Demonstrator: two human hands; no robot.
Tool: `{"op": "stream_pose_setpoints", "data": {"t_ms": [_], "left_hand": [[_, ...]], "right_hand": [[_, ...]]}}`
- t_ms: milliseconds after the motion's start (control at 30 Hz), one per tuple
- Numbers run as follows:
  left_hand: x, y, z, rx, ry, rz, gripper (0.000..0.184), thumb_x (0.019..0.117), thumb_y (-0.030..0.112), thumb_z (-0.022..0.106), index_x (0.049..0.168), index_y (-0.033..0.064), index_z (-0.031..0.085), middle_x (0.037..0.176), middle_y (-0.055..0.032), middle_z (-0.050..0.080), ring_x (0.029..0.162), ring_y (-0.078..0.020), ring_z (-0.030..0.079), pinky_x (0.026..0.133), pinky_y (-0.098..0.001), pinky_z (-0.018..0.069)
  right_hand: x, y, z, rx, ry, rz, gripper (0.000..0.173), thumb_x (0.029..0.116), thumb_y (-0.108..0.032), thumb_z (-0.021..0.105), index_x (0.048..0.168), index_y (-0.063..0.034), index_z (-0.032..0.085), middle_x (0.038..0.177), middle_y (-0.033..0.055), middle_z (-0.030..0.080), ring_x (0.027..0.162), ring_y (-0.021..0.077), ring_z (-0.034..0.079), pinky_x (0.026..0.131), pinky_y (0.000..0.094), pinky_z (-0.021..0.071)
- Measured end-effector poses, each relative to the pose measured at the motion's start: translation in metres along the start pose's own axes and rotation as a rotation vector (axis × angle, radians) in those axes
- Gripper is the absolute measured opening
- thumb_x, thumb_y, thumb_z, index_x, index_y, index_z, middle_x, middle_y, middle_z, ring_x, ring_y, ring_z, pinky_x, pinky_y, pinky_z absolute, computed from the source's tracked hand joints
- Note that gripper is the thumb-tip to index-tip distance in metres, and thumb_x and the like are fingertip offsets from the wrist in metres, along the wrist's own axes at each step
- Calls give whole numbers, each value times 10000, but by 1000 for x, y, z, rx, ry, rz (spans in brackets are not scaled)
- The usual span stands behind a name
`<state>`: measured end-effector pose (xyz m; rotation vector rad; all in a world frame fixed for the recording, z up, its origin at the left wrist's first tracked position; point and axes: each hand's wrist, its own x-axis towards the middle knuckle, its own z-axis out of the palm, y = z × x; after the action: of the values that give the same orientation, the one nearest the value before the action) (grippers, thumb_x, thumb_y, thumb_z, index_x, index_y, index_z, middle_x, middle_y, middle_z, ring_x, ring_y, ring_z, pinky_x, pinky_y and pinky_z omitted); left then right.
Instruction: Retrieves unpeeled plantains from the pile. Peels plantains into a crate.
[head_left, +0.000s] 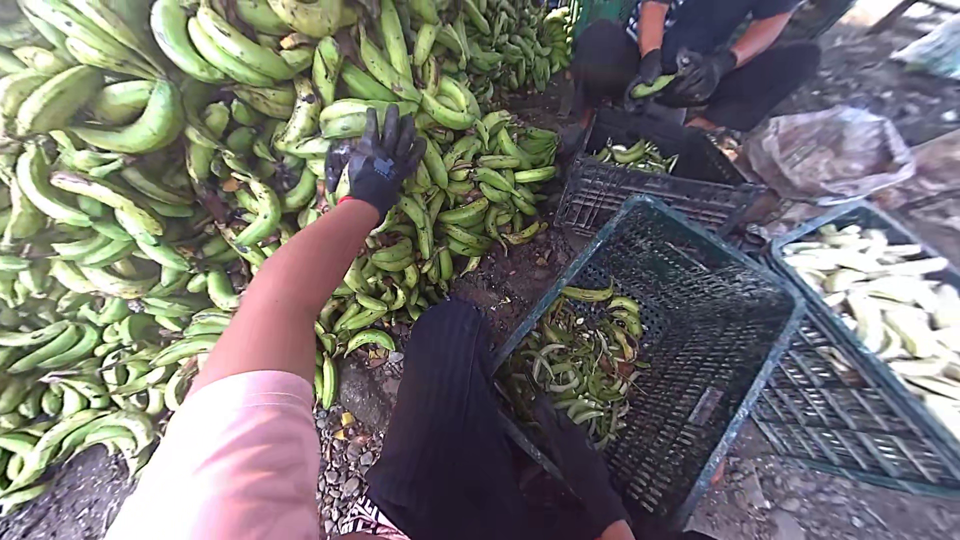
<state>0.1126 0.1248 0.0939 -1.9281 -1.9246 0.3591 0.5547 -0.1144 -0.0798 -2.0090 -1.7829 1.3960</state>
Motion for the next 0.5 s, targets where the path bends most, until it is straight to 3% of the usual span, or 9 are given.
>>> {"op": "stream_pose_setpoints", "data": {"t_ms": [67,133,200,233,300,367,433,500], "left_hand": [[30,2,11,76,-11,59,1063,728,246,889,1593,73,295,1661,-252,179,1550,-458,27,1202,-708,27],[49,10,14,31,-20,72,851,799,151,818,1508,-48,390,1592,-298,308,1532,-485,109,1209,-692,26],[63,24,13,52,-89,-35,550,878,-27,659,1388,-121,478,1508,-320,415,1482,-471,275,1235,-613,104],[70,29,16,23,-126,-138,438,934,-97,559,1365,-131,497,1502,-315,426,1450,-442,357,1236,-560,185],[79,31,26,-169,-133,-320,385,1008,-111,429,1391,-126,468,1539,-316,364,1318,-451,523,1062,-530,471],[81,29,30,-292,-138,-371,413,1035,-89,391,1444,-142,378,1552,-326,326,1267,-494,545,955,-565,528],[81,28,22,-466,-153,-468,473,1067,14,364,1511,-120,274,1510,-343,380,1213,-496,591,917,-584,539],[79,26,11,-494,-166,-511,473,1071,45,362,1513,-105,281,1506,-343,381,1235,-474,588,940,-568,537]], "right_hand": [[2,3,1,25,1,0,585,1013,-625,477,1129,-89,681,902,115,662,822,266,640,761,534,514],[4,4,0,40,0,12,583,1001,-641,485,1134,-113,691,925,108,680,850,264,656,780,546,523],[5,2,-1,46,14,14,593,993,-655,480,1132,-122,699,940,106,690,871,267,664,792,552,523],[5,1,-1,48,15,17,604,988,-663,475,1150,-127,700,959,104,699,891,267,670,807,554,526],[3,1,-1,48,11,25,623,982,-672,476,1177,-122,695,971,111,705,901,273,672,820,560,524],[4,3,-1,32,13,36,627,981,-675,479,1163,-116,699,944,111,706,877,273,676,807,560,531],[6,6,-1,25,5,44,616,981,-672,485,1136,-115,698,923,108,697,859,271,669,794,555,526],[7,8,-1,18,-7,41,617,982,-683,465,1130,-131,697,926,94,696,865,259,670,796,546,530]]}}
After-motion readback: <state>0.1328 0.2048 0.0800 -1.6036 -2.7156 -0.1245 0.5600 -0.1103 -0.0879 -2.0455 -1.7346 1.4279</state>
